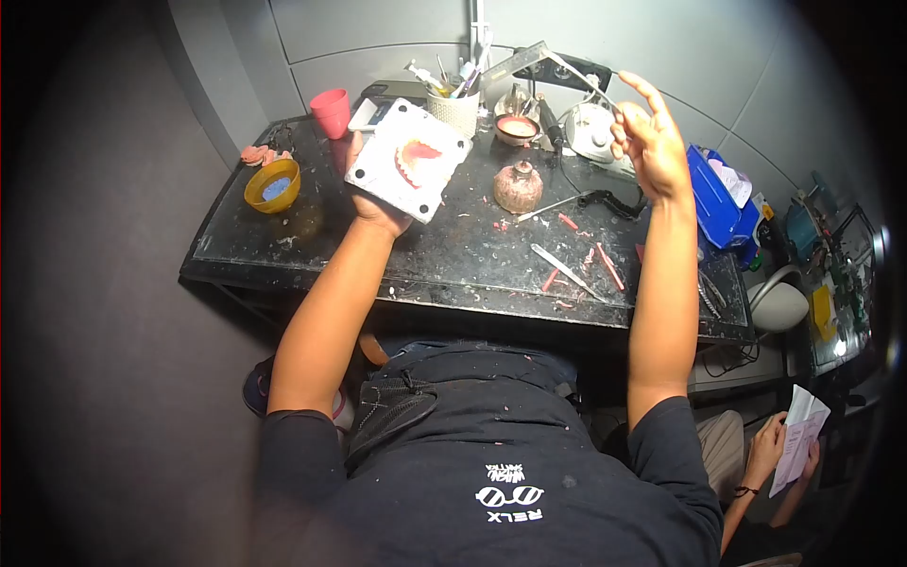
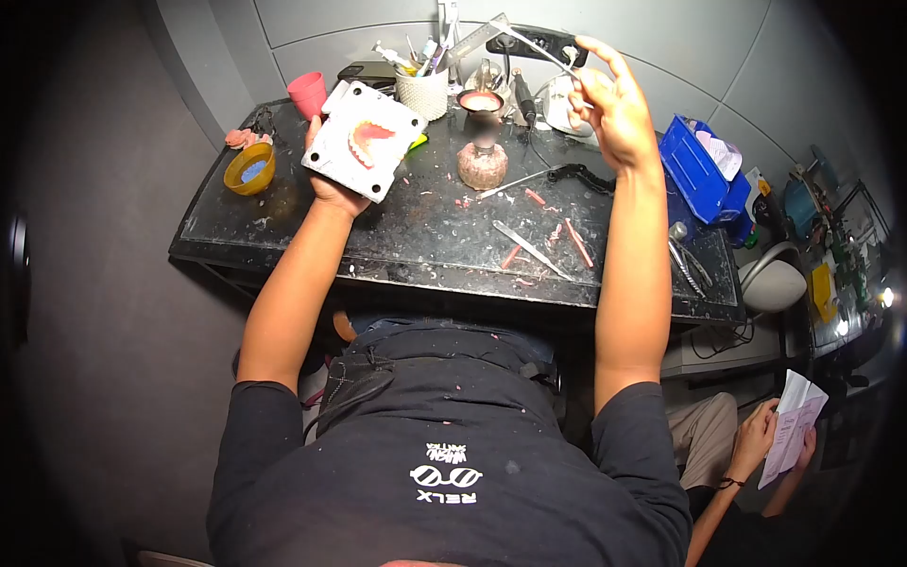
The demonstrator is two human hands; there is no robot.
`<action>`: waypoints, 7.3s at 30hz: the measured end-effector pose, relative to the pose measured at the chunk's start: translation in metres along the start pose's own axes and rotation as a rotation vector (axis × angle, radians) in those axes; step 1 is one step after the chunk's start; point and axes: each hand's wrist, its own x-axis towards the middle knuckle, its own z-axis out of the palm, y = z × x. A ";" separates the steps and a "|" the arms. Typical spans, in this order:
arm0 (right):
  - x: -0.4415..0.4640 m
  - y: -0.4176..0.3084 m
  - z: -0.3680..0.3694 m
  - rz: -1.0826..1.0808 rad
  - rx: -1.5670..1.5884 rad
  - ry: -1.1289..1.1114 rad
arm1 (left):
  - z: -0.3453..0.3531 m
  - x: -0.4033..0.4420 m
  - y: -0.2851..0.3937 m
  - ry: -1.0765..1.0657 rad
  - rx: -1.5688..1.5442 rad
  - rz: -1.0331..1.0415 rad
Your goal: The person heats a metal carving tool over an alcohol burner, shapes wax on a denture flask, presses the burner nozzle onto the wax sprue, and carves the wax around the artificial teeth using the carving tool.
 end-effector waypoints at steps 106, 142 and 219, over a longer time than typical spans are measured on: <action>0.009 0.080 0.023 0.308 -0.039 0.399 | 0.008 0.006 -0.005 -0.001 0.184 -0.049; -0.011 0.040 0.070 -0.027 0.069 0.254 | 0.001 0.003 0.005 -0.392 -0.012 -0.320; -0.095 0.034 0.184 -0.311 -0.056 -0.235 | -0.014 -0.097 -0.029 -0.113 -0.271 -0.190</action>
